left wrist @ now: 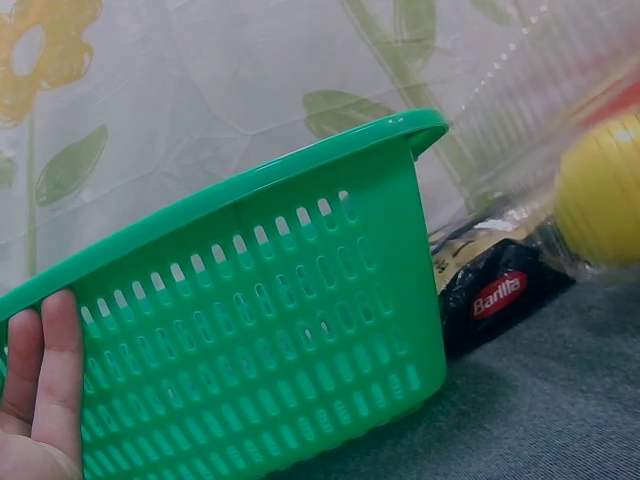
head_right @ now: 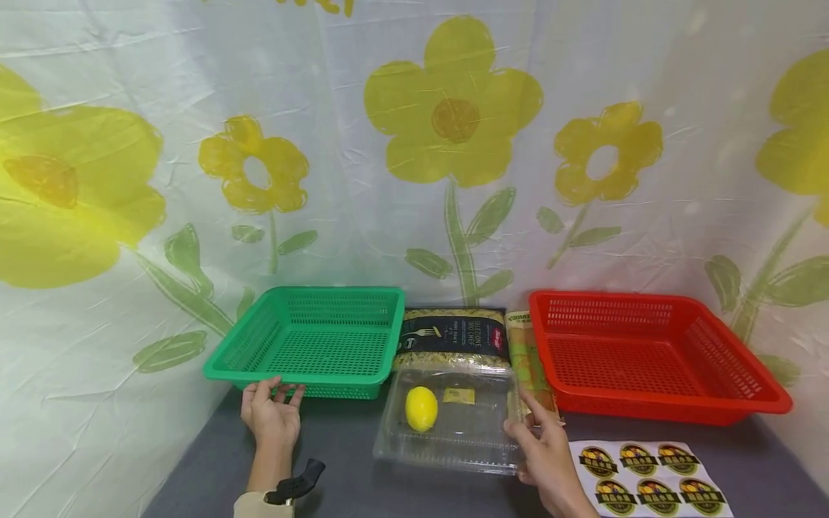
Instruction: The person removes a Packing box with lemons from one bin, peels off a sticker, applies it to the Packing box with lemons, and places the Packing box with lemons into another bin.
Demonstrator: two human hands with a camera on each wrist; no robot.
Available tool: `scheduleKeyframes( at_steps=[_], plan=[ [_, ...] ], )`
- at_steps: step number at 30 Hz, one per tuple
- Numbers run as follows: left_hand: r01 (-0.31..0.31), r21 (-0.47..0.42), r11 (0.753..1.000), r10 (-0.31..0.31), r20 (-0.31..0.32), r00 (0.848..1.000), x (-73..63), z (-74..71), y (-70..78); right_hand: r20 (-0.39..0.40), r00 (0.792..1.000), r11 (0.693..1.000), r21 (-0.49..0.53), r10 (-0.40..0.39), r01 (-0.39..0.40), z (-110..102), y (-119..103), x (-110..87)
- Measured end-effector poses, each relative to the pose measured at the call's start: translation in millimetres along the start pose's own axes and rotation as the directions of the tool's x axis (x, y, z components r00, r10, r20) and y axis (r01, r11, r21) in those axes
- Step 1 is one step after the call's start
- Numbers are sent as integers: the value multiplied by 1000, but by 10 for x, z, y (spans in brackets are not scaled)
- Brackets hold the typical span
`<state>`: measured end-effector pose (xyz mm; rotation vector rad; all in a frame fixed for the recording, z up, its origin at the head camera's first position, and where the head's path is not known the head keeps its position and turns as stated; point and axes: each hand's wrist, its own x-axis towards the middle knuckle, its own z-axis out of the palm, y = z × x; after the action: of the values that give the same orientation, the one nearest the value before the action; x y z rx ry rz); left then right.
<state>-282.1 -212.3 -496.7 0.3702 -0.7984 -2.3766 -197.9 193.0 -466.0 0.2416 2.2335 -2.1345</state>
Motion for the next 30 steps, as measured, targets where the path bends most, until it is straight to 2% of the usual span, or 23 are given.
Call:
scheduleKeyframes(
  at_steps=[10,14,19,25,30],
  plan=[
    [-17,-9,1000,17,-27,999,-20,23,-11,-4,1000,999,-33,1,-1,32,134,37],
    [-4,-5,1000,4,-31,1000,-29,24,-7,-18,1000,1000,-26,6,-6,38,165,43],
    [12,-1,1000,-12,-40,999,-54,22,-4,-28,999,998,-37,47,-48,34,175,37],
    [32,3,999,-32,-35,999,-102,49,3,-52,996,990,-114,79,-84,-10,155,37],
    [45,54,998,-43,-29,999,-146,48,10,-92,995,960,-275,26,-50,-89,150,68]
  ],
)
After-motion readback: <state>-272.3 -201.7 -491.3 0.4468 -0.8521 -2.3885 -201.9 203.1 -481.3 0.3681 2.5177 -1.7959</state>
